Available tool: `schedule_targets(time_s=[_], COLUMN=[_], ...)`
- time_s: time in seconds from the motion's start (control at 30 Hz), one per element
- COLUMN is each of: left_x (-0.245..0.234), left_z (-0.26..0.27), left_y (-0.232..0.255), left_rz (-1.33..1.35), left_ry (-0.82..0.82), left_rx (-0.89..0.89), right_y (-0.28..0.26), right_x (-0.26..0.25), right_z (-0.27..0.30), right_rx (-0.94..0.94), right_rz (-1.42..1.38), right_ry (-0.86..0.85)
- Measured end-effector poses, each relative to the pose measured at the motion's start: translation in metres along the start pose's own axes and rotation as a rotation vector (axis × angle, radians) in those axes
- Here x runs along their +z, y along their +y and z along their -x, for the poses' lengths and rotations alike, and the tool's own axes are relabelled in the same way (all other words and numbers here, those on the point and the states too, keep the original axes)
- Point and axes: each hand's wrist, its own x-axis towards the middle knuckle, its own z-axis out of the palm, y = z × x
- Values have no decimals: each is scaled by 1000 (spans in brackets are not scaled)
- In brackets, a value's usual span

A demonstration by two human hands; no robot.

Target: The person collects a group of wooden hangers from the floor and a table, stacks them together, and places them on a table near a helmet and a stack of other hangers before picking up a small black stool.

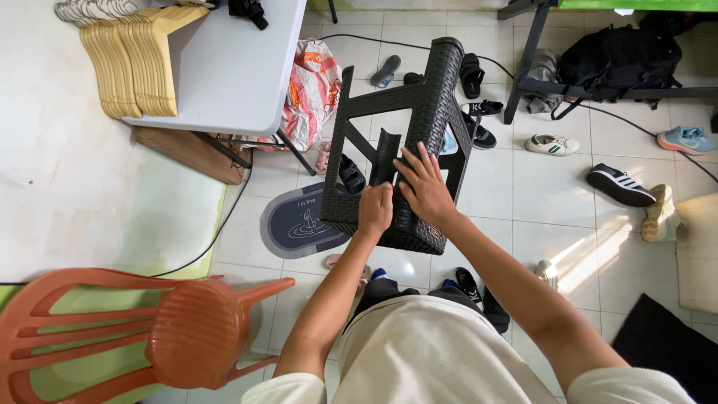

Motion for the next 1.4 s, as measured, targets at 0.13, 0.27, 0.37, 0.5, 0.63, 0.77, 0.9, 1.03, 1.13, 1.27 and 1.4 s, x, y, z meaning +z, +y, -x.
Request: schedule_targets(time_s=[0.13, 0.27, 0.37, 0.5, 0.63, 0.77, 0.9, 1.03, 1.13, 1.27, 1.4], left_x=[-2, -6, -13, -27, -43, -48, -50, -49, -44, -32, -15], left_z=[-8, -19, -25, -31, -39, -47, -49, -56, -60, -68, -75], left_y=[-23, -30, -35, -42, -50, -55, -55, -54, -59, -68, -67], left_rz=[99, 212, 324, 318, 385, 322, 284, 314, 386, 352, 391], left_ry=[-64, -91, -66, -93, -61, -97, -44, -46, -26, -19, 12], left_rx=[-94, -210, -221, -322, -210, -216, -162, -176, -257, -345, -320], right_y=[-28, -31, -26, -23, -21, -6, 25, 32, 16, -11, -22], right_x=[2, -3, -5, -5, 0, 16, 30, 43, 52, 49, 37], right_z=[18, 0, -21, -55, -84, -111, -141, -140, -123, -89, -60], right_rx=[-60, -66, -45, -60, 7, 104, 293, 347, 281, 260, 238], right_rz=[-97, -106, -30, 50, 87, 22, -70, -180, -191, -223, -218], right_ry=[-91, -63, -105, -60, 37, 110, 210, 244, 241, 217, 155])
